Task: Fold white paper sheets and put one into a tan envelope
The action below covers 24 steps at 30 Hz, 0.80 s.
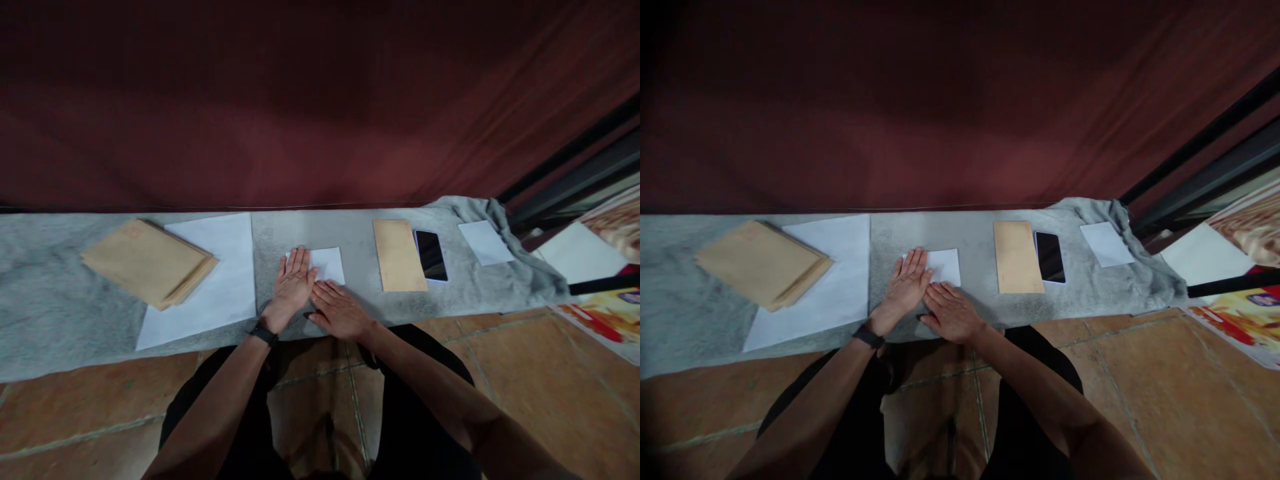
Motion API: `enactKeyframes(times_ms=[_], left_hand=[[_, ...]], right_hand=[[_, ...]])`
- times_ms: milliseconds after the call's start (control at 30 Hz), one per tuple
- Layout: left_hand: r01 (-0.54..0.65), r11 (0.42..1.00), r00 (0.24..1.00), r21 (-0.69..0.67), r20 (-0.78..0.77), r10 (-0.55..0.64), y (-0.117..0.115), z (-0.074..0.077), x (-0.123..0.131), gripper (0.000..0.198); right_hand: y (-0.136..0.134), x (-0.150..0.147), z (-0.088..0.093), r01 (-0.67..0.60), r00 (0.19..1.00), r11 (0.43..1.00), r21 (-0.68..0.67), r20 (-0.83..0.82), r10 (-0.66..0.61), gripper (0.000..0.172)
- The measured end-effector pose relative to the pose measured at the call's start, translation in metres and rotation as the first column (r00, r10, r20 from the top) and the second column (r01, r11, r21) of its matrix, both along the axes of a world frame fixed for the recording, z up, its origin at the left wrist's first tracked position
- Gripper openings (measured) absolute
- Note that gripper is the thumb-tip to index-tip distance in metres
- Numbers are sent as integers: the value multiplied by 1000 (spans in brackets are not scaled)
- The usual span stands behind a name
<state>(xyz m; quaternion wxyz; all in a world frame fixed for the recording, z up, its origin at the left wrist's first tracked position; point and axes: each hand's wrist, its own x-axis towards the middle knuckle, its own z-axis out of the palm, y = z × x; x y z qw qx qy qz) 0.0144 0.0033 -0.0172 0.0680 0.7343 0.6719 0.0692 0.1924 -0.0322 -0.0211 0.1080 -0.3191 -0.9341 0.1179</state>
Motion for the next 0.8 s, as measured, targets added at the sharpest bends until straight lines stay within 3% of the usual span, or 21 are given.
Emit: enactKeyframes(times_ms=[400,633,800], left_hand=[[-133,983,990,129,-32,138,-5,-1,-9,64],[-184,969,982,164,-4,187,1,18,-21,54],[-229,968,972,105,76,222,11,25,-20,54]], right_hand=[[37,24,-5,341,940,939,47,8,-341,62],[38,17,-8,445,895,893,72,-5,-446,65],[30,1,-9,422,906,905,50,7,-423,70]])
